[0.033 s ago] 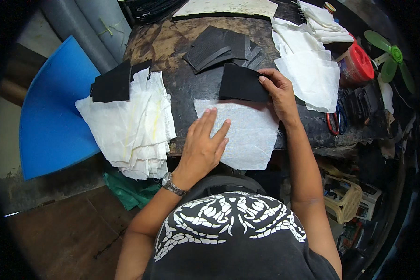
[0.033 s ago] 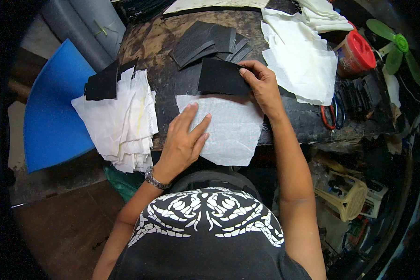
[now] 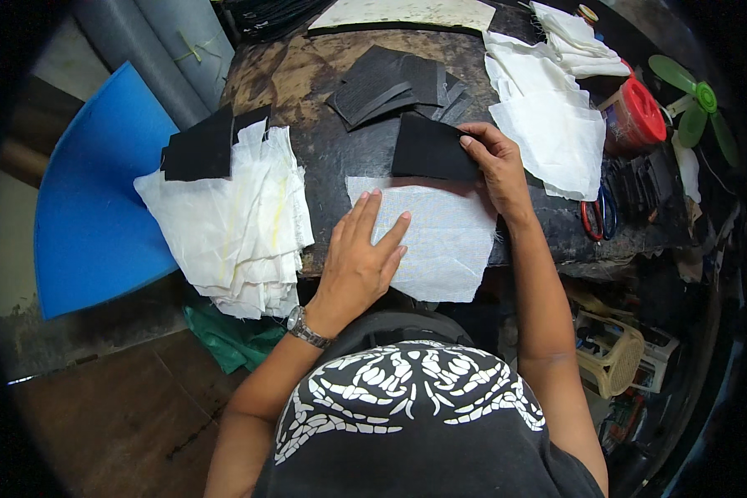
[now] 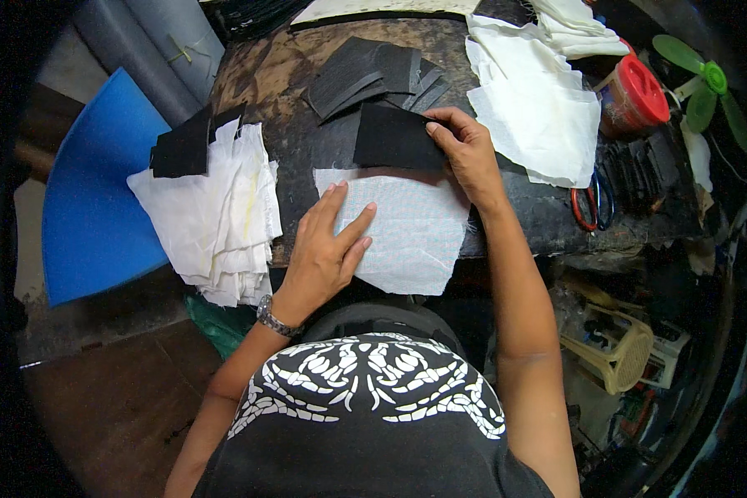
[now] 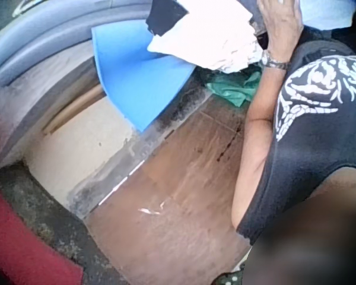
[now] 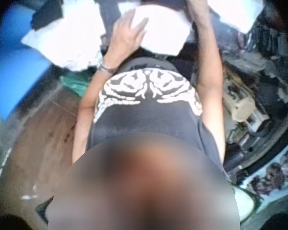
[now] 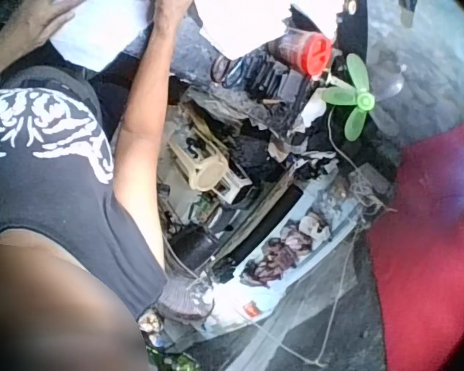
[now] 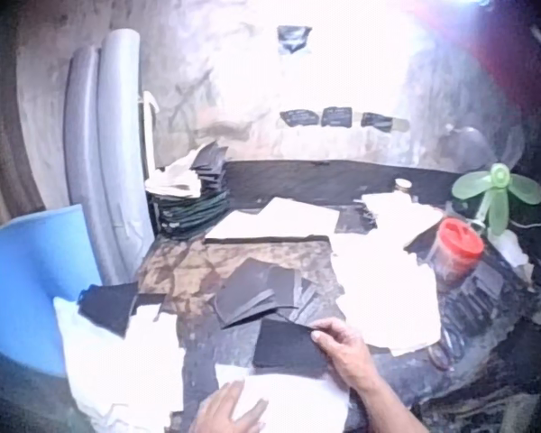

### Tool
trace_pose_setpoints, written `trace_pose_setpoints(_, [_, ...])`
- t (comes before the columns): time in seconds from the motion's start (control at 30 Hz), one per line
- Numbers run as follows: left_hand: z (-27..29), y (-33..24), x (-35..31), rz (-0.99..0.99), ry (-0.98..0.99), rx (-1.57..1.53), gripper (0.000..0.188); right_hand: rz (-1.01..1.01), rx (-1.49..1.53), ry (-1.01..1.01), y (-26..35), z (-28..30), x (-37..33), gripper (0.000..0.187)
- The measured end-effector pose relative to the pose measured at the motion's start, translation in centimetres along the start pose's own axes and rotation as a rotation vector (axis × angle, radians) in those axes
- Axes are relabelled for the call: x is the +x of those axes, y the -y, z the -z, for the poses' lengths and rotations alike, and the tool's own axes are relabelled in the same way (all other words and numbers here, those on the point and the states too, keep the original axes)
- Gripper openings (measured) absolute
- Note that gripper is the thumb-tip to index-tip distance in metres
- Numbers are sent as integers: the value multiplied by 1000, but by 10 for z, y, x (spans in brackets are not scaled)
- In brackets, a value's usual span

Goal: The person repeatedly places a small black fabric square on a white nonwoven sheet, folds the sheet over, and stacks the assembled unit. The person handles black fabric squares and white sheets one at a time, building a growing stack of finished units on the table.

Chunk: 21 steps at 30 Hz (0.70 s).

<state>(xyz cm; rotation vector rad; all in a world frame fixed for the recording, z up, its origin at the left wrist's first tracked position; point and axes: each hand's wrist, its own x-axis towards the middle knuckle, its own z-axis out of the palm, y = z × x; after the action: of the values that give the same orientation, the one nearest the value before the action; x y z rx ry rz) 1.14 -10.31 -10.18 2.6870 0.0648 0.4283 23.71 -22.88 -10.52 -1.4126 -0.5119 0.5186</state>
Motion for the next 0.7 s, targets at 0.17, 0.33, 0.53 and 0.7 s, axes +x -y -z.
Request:
trace_pose_setpoints(0.17, [-2,5,-5,35,1,-6,49,-84,-88,39,-5,6,3,17])
trace_pose_setpoints(0.33, [-2,3,-6,64,-25,-43,50,-125,-114,40,1,2,3,16])
trace_pose_setpoints(0.53, [4,0,-4,78,-16,-52,49,-135,-107,53,2,2,3,17])
trace_pose_setpoints(0.7, [-1,-7,20,-20,-74,-84,53,-127,-169,49,2,-1,4,17])
